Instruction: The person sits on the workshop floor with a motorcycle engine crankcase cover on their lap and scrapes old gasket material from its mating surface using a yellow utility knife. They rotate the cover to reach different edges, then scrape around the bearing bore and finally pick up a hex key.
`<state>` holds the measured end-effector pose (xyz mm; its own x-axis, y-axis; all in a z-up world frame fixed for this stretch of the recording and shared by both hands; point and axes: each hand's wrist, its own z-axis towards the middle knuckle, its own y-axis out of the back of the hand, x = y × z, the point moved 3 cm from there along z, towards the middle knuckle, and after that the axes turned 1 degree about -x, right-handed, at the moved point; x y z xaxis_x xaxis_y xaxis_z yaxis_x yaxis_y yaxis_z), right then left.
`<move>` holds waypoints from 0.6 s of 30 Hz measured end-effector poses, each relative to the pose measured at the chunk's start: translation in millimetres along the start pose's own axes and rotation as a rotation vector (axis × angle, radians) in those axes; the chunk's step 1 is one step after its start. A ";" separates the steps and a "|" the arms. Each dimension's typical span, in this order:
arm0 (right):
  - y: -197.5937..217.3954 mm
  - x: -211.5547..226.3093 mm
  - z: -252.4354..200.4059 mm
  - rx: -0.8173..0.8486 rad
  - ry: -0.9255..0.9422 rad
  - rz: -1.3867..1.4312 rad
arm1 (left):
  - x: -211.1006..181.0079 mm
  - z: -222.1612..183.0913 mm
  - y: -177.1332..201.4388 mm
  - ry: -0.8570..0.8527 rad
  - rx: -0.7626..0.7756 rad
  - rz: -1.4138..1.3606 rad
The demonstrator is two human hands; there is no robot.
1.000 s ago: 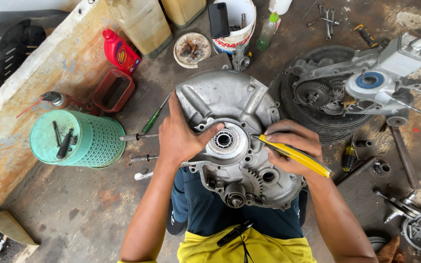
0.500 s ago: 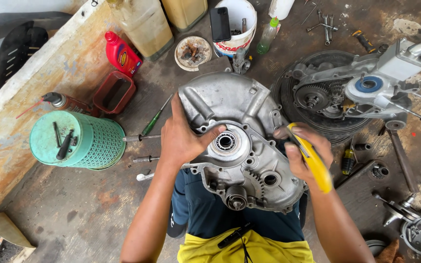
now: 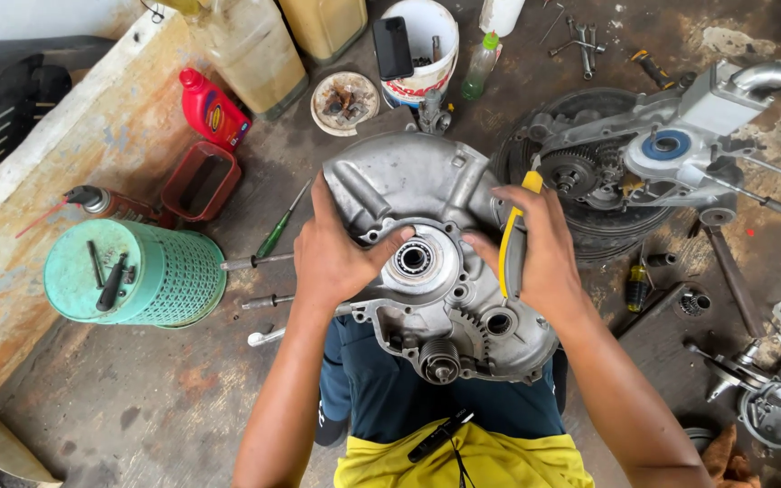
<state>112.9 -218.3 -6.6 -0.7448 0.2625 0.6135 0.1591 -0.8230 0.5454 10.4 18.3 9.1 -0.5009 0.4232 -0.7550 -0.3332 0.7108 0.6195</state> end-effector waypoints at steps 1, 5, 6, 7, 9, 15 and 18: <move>5.5 -0.3 -1.5 0.002 -0.001 0.002 | 0.2 -1.7 -0.2 0.003 0.000 0.001; 27.4 -11.7 -2.3 -0.023 -0.032 0.140 | -0.2 -3.5 -0.3 -0.021 -0.030 0.011; 35.5 -16.7 -4.7 -0.099 -0.036 0.201 | 1.1 -5.3 -1.8 -0.023 -0.049 0.014; 40.9 -15.7 -4.8 -0.107 -0.035 0.202 | -2.5 -9.6 -1.0 -0.028 -0.050 0.019; 51.8 -15.2 -6.3 -0.159 -0.030 0.239 | -8.2 -17.9 0.1 -0.026 -0.075 0.016; 59.6 -10.4 -40.9 -0.311 -0.141 0.263 | -10.9 -30.7 2.1 -0.417 -0.292 0.070; 60.4 -7.4 -50.8 -0.351 -0.247 0.390 | -13.8 -35.7 3.3 -0.406 -0.302 0.085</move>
<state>95.1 -295.5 -7.3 -0.4937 -0.0186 0.8694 0.1353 -0.9892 0.0557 -12.2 -5.3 29.3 -0.2055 0.6991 -0.6849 -0.5506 0.4960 0.6714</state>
